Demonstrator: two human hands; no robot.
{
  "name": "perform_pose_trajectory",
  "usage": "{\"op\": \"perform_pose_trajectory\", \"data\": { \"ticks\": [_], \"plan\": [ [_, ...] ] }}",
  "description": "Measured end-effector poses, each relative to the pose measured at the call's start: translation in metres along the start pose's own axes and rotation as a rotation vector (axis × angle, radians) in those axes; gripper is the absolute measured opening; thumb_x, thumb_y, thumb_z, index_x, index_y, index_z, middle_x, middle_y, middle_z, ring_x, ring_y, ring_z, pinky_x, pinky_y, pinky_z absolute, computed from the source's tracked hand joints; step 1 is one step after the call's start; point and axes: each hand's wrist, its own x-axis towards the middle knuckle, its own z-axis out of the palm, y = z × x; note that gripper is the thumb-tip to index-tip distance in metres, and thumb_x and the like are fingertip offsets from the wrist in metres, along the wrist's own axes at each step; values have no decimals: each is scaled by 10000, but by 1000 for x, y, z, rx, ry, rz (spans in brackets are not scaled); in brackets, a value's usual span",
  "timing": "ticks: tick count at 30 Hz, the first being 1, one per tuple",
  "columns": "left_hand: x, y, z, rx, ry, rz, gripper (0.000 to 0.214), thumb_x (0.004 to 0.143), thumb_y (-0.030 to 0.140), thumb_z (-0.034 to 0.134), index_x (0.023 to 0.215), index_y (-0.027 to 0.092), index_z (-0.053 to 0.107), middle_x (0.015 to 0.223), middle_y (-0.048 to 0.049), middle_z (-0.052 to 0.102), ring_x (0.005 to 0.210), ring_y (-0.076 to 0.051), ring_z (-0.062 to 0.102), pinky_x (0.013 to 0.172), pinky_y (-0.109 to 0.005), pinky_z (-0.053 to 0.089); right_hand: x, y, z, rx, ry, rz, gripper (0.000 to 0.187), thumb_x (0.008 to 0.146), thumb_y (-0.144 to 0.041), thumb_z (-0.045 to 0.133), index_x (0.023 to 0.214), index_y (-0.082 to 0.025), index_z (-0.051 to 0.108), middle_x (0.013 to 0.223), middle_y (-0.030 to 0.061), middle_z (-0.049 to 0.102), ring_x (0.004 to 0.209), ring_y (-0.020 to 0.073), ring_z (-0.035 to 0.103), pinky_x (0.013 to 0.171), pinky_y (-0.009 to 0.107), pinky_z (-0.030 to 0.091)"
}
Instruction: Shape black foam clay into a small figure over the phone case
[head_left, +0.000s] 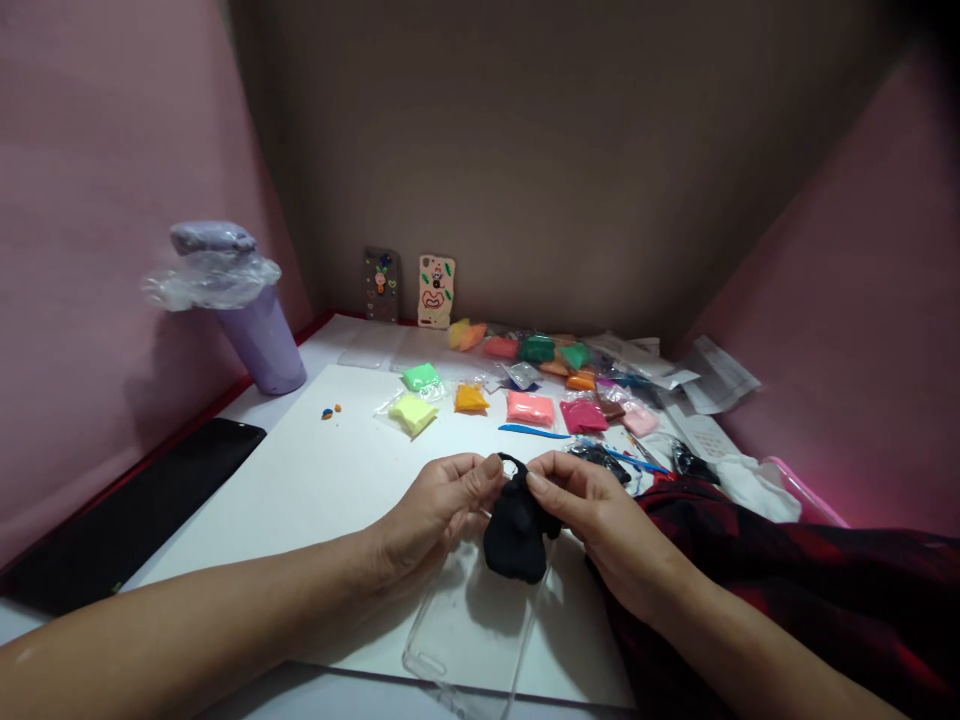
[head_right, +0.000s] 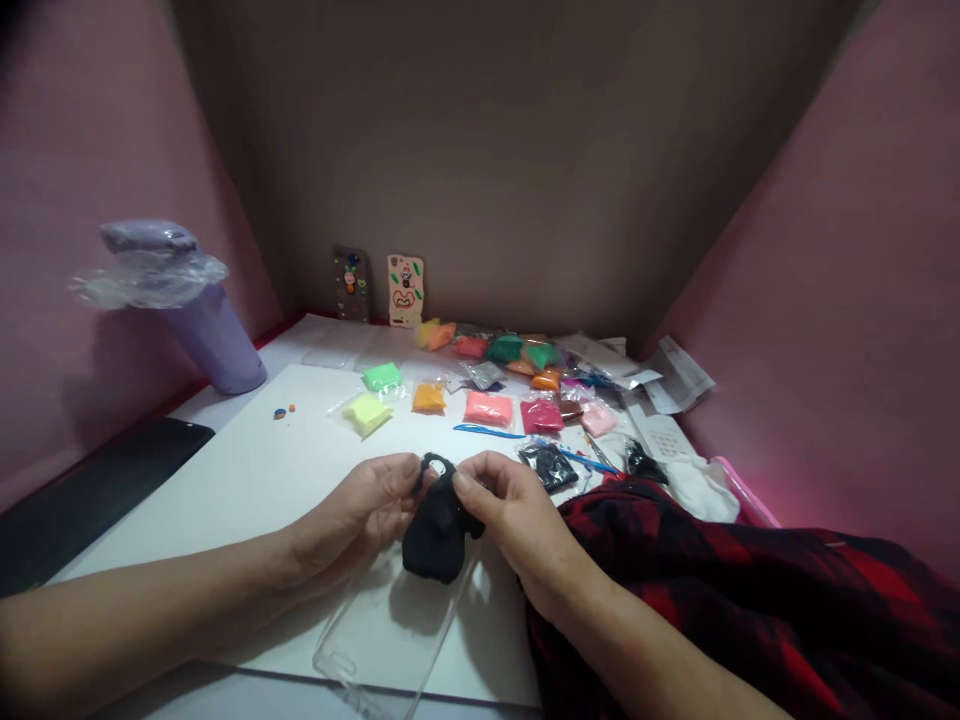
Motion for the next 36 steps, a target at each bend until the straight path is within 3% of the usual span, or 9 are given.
{"op": "perform_pose_trajectory", "data": {
  "ticks": [8,19,28,36],
  "plan": [
    [1,-1,5,80,69,-25,310,654,359,762,704,132,558,665,-2,547,618,-133,536,582,-248,379,-3,-2,6,-119,-37,-5,351,704,-493,693,708,-161,577,630,-18,499,588,114,407,555,246,322],
    [1,-3,5,102,135,-3,163,626,194,714,665,134,568,635,6,540,612,-119,501,609,-246,372,-2,1,6,-8,29,-8,316,683,-425,722,672,-158,553,605,-31,479,570,102,388,545,234,296],
    [0,-1,6,97,174,-4,164,598,209,728,643,124,596,586,-10,570,558,-124,517,561,-242,374,-1,0,2,-4,62,-7,311,678,-425,718,647,-167,548,578,-31,484,538,104,389,524,241,296],
    [0,-1,2,82,109,-26,168,668,252,691,678,104,613,570,-28,578,510,-117,522,519,-238,401,1,1,0,0,48,19,294,692,-401,715,667,-162,546,589,-24,512,545,101,394,532,238,290]
  ]
}}
